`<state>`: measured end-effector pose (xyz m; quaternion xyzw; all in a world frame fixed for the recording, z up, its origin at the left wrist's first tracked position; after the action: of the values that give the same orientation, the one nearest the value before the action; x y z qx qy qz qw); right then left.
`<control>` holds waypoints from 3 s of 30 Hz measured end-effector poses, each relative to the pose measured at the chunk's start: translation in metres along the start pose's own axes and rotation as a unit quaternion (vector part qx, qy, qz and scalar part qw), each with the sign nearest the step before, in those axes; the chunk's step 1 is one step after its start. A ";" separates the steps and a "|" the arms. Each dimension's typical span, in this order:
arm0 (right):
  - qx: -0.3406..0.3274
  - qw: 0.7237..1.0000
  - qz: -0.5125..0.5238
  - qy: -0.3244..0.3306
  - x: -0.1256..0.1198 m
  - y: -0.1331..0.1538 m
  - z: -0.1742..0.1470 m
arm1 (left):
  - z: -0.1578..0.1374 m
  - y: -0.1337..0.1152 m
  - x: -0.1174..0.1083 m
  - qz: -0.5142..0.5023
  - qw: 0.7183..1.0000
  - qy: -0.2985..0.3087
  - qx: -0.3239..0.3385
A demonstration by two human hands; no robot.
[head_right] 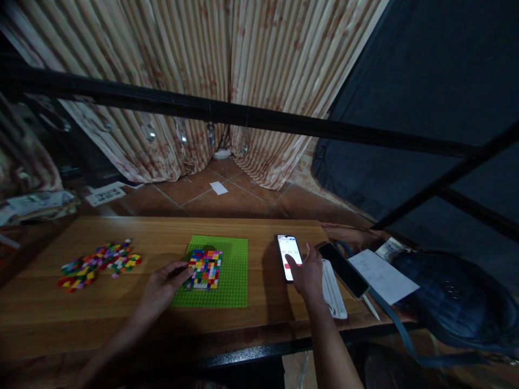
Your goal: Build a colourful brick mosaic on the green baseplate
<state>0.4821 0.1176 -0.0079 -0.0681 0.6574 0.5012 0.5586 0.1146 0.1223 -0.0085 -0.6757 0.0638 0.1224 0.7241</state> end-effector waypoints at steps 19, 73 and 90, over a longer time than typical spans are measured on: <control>-0.071 0.974 0.182 0.117 0.034 0.063 -0.188 | -0.033 0.008 -0.022 -0.067 0.997 -0.025 0.029; -0.244 0.969 0.008 0.050 0.078 0.064 -0.189 | -0.018 -0.013 -0.013 0.106 0.978 0.094 0.153; -0.241 0.969 0.004 0.048 0.077 0.066 -0.190 | -0.025 -0.012 -0.004 0.116 0.986 0.022 0.119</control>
<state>0.2845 0.0464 -0.0558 -0.2226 0.5432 0.6432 0.4916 0.1157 0.0960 0.0025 -0.5753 0.1718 0.1820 0.7787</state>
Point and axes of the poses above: each hand's wrist, its own z-axis towards the middle knuckle, its own x-axis out of the palm, y = z × x, the point moved 1 cm from there along z, towards the middle knuckle, and after that the axes turned 14 degrees about x, right-handed, at the moved point
